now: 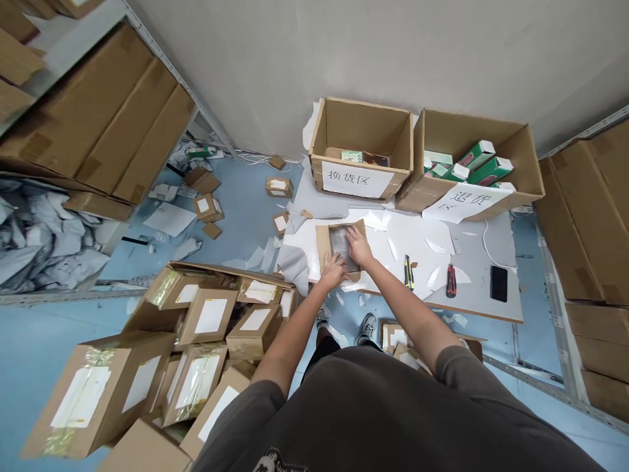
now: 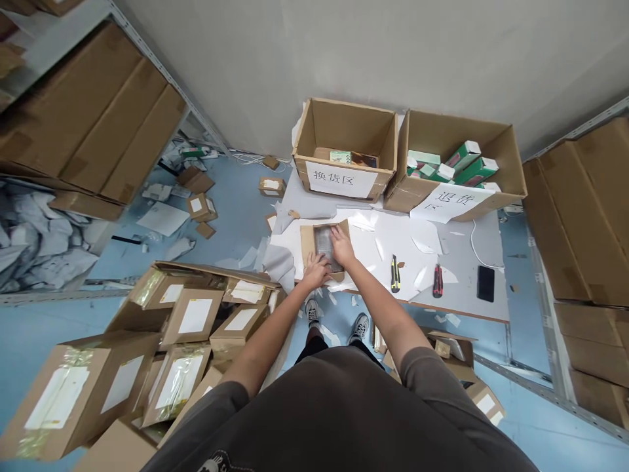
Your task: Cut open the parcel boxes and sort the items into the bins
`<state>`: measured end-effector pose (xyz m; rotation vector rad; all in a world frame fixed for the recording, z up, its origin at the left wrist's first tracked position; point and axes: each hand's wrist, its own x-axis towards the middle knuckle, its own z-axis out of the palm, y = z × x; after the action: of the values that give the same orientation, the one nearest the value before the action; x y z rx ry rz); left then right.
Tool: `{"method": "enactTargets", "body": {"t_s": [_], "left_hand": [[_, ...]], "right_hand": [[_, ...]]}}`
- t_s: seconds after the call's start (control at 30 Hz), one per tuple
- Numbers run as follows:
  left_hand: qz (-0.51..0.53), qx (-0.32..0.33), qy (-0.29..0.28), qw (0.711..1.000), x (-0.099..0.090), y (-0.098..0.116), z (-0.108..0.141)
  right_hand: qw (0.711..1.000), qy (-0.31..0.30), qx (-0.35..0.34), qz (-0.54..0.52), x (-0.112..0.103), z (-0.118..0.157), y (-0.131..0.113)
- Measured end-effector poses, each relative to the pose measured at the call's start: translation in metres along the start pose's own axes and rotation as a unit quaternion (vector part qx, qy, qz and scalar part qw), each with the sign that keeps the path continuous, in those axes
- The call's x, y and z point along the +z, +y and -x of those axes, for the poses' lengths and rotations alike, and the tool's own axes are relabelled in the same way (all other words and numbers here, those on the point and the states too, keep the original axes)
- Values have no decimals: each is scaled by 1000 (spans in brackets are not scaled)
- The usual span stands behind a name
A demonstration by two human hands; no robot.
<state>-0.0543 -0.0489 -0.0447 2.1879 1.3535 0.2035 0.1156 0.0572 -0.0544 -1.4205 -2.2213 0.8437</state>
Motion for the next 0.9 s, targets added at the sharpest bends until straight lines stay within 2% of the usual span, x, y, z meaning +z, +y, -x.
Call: {"method": "enactTargets", "body": {"t_s": [0.1,0.2,0.3,0.4,0.5,0.67,0.77,0.83,0.9], "left_hand": [[4,14,-1,1000,1,-2,6],[-9,17,0,1000,7,-2,6],[-19,13,7,1000,15,-2,3],[-19,15,13,1000,20,-4,3],[-17,25,11,999,21,-8,5],[-25,43,-1,999,20,-13,4],[-39,48,11,998,17,-13,3],[-46,45,30,997,15,-11,7],[-47,40,52,997,12,-9,14]], "right_hand": [[1000,-2,-14,-13,-6,-18,9],[1000,-27,11,0,-7,-30,16],[1000,2,28,11,-5,-31,19],[999,41,13,20,-2,-24,16],[997,51,-5,57,1,-23,9],[990,41,31,131,1,-50,4],[989,49,53,130,-4,-64,4],[989,88,44,115,-7,-59,0],[988,112,42,99,-7,-42,-9]]}}
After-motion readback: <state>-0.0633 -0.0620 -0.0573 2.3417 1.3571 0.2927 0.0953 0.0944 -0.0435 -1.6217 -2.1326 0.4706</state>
